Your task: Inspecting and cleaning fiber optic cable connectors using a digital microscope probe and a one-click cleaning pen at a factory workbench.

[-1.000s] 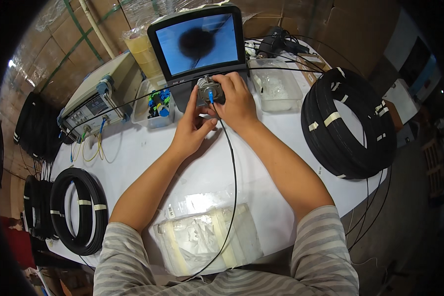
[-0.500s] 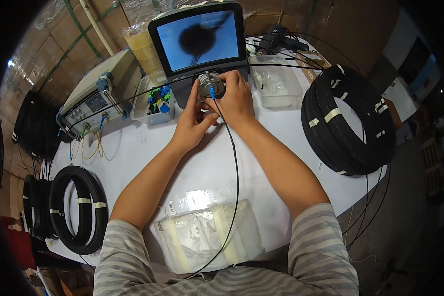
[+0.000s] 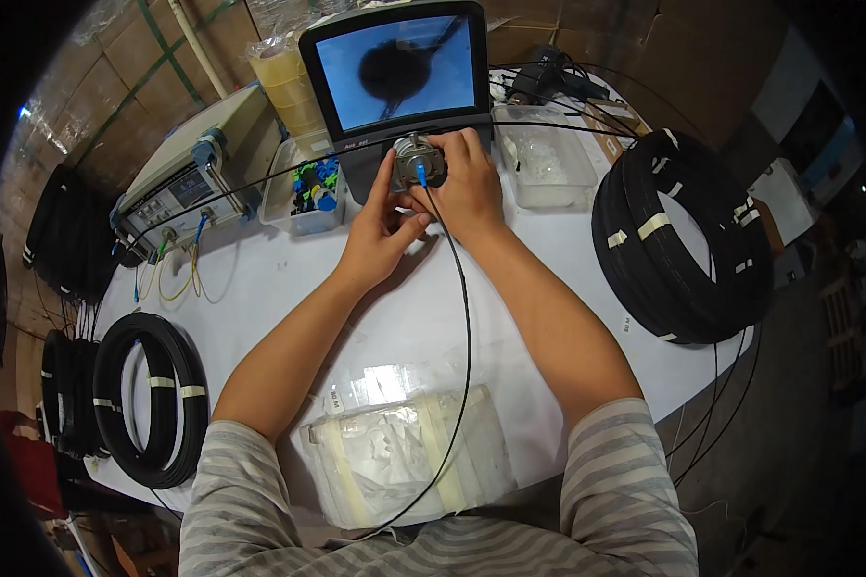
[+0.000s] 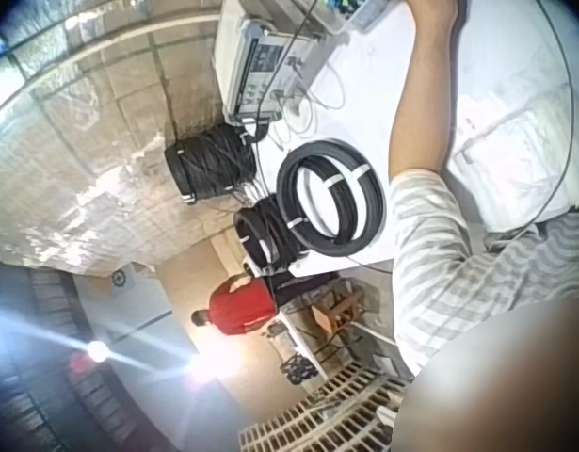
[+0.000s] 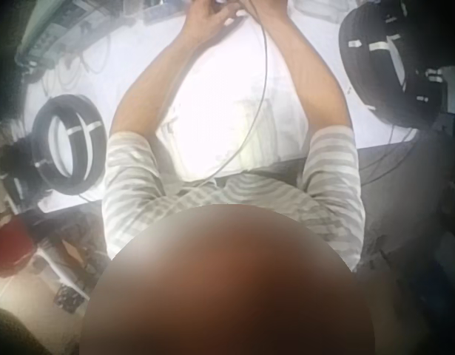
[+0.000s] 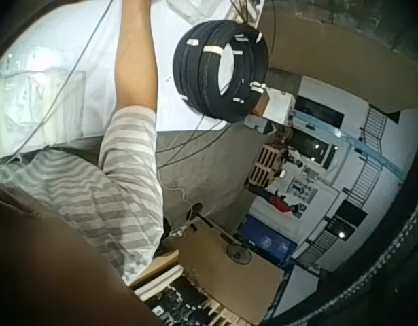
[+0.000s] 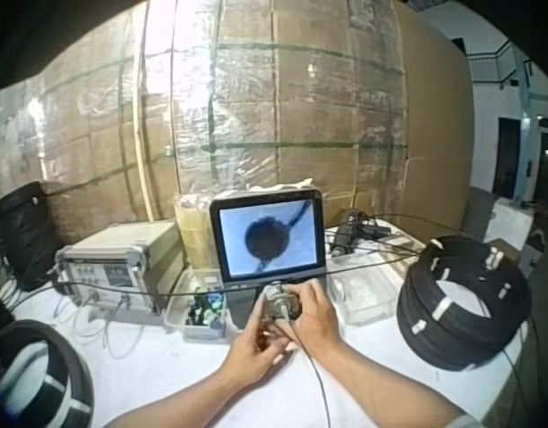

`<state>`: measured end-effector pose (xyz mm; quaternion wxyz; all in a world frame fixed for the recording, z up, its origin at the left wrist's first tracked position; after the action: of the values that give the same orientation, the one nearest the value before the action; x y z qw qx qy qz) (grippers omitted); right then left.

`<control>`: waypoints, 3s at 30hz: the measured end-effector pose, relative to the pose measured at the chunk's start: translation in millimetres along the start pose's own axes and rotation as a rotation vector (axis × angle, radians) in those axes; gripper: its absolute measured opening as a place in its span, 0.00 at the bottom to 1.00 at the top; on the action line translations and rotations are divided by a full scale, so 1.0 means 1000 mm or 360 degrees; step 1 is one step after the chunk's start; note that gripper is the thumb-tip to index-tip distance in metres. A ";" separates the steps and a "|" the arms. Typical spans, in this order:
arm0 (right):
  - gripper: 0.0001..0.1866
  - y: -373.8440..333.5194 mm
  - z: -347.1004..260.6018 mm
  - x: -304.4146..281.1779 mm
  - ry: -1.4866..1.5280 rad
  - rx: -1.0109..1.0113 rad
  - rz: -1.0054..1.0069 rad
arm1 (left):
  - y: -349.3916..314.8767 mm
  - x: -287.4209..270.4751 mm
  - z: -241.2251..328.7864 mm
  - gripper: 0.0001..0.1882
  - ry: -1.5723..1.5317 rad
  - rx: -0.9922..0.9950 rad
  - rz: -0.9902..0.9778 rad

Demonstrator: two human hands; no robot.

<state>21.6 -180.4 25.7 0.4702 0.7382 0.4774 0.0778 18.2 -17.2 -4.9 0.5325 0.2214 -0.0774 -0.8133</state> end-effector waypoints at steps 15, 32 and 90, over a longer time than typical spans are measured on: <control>0.34 -0.004 0.002 -0.005 0.0009 -0.0127 -0.0061 | -0.001 -0.001 0.005 0.52 -0.0007 -0.0041 -0.0024; 0.31 -0.001 0.001 0.003 -0.0066 0.0059 0.0023 | 0.000 0.000 0.006 0.51 -0.0052 -0.0070 -0.0023; 0.13 -0.133 -0.178 -0.078 0.0609 -0.0190 -0.1258 | -0.016 -0.021 0.039 0.48 0.0319 -0.0082 -0.0032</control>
<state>-204.2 -117.1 46.3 0.4088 0.4428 0.7961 0.0547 -4.9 3.9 30.0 0.5349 0.2888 -0.0005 -0.7940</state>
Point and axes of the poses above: each hand's wrist, its own y-axis towards the middle knuckle, its own x-axis out of the palm, z = x × y, the point moved 1 cm from there along y, towards the middle knuckle, and after that the axes turned 6 degrees about y, right-handed, at the moved point
